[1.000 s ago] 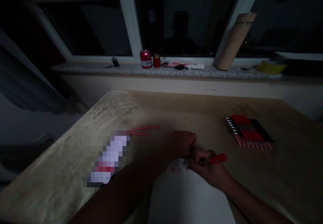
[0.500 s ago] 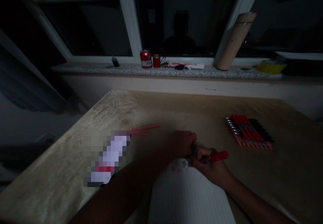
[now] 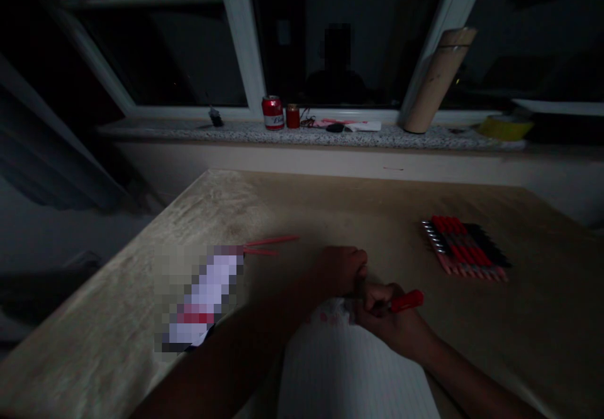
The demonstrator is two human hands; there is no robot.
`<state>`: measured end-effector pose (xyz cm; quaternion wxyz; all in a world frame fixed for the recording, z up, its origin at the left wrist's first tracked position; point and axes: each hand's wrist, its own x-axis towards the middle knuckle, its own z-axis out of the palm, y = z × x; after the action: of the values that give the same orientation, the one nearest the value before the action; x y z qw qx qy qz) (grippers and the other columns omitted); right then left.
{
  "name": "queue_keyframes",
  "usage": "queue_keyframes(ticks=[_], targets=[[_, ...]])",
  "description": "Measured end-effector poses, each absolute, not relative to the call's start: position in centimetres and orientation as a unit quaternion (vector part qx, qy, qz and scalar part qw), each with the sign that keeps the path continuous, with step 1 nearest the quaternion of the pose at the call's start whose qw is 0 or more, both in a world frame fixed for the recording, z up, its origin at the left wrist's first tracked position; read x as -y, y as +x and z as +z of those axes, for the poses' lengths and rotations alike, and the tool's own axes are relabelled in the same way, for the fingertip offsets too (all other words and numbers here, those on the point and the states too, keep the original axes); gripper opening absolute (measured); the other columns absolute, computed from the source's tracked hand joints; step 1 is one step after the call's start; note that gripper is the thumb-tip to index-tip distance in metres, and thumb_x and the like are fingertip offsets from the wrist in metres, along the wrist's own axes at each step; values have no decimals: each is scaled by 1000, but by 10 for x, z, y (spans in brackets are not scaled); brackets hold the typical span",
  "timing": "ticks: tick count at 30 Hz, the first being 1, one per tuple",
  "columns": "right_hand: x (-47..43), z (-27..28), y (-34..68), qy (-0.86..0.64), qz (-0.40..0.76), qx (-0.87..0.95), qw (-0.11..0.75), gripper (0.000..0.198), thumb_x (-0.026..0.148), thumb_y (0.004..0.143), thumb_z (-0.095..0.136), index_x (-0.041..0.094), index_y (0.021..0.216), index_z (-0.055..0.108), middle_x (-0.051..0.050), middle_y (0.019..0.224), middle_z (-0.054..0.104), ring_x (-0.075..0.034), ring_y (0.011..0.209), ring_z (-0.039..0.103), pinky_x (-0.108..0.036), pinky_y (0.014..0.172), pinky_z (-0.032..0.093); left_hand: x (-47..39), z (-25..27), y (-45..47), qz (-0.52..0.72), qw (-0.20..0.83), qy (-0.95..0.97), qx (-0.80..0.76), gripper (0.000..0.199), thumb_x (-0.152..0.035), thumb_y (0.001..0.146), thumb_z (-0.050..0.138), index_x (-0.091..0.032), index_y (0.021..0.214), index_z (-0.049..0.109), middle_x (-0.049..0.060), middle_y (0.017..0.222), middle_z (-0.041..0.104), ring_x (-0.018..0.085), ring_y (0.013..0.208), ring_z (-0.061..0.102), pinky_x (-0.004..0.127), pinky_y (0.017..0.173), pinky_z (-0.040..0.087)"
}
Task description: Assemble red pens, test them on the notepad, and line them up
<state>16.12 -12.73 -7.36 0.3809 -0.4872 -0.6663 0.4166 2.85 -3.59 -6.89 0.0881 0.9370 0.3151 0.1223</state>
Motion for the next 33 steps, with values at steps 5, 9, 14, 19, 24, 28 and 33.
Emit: queue_keyframes(ticks=[5, 9, 14, 19, 24, 28, 33], targets=[[127, -71, 161, -494, 391, 667, 398, 32, 20, 72, 58, 20, 53, 32, 7, 51, 32, -7, 48, 28, -23, 45, 22, 35, -70, 28, 129, 89, 936, -316, 18, -32, 83, 43, -19, 84, 55, 2, 78, 61, 14, 67, 54, 26, 57, 35], [126, -72, 162, -491, 413, 664, 384, 33, 20, 70, 61, 20, 53, 32, 8, 49, 33, -7, 47, 27, -22, 43, 21, 35, -70, 29, 120, 99, 935, -320, 19, -32, 83, 43, -18, 86, 56, 3, 79, 61, 14, 68, 55, 26, 59, 36], [126, -75, 163, -488, 419, 654, 399, 33, 20, 73, 59, 20, 54, 32, 7, 51, 34, -7, 47, 30, -21, 44, 23, 36, -68, 30, 121, 113, 931, -324, 17, -30, 82, 45, -18, 85, 57, 3, 80, 62, 15, 70, 55, 26, 59, 36], [126, -74, 163, -477, 438, 650, 397, 34, 23, 74, 61, 20, 56, 32, 7, 51, 35, -6, 47, 29, -21, 44, 23, 36, -67, 29, 126, 117, 931, -321, 17, -29, 82, 44, -17, 83, 56, 3, 78, 60, 15, 67, 54, 27, 58, 35], [125, -70, 162, -473, 433, 664, 385, 34, 21, 71, 62, 20, 54, 33, 8, 50, 32, -6, 47, 26, -21, 43, 21, 36, -71, 28, 149, 127, 929, -314, 16, -27, 81, 45, -17, 85, 57, 4, 77, 59, 15, 66, 52, 27, 59, 35], [123, -70, 163, -488, 437, 633, 413, 32, 21, 72, 59, 20, 53, 32, 6, 51, 36, -7, 48, 31, -21, 44, 25, 35, -73, 28, 146, 131, 929, -314, 14, -26, 77, 50, -18, 85, 58, 3, 79, 61, 15, 68, 54, 26, 60, 37], [117, -70, 169, -537, 439, 551, 464, 31, 24, 69, 62, 20, 51, 36, 6, 47, 43, -7, 44, 37, -20, 43, 27, 32, -68, 28, 194, 209, 901, -327, 17, -27, 80, 49, -17, 86, 62, 1, 77, 62, 12, 68, 54, 23, 62, 37]])
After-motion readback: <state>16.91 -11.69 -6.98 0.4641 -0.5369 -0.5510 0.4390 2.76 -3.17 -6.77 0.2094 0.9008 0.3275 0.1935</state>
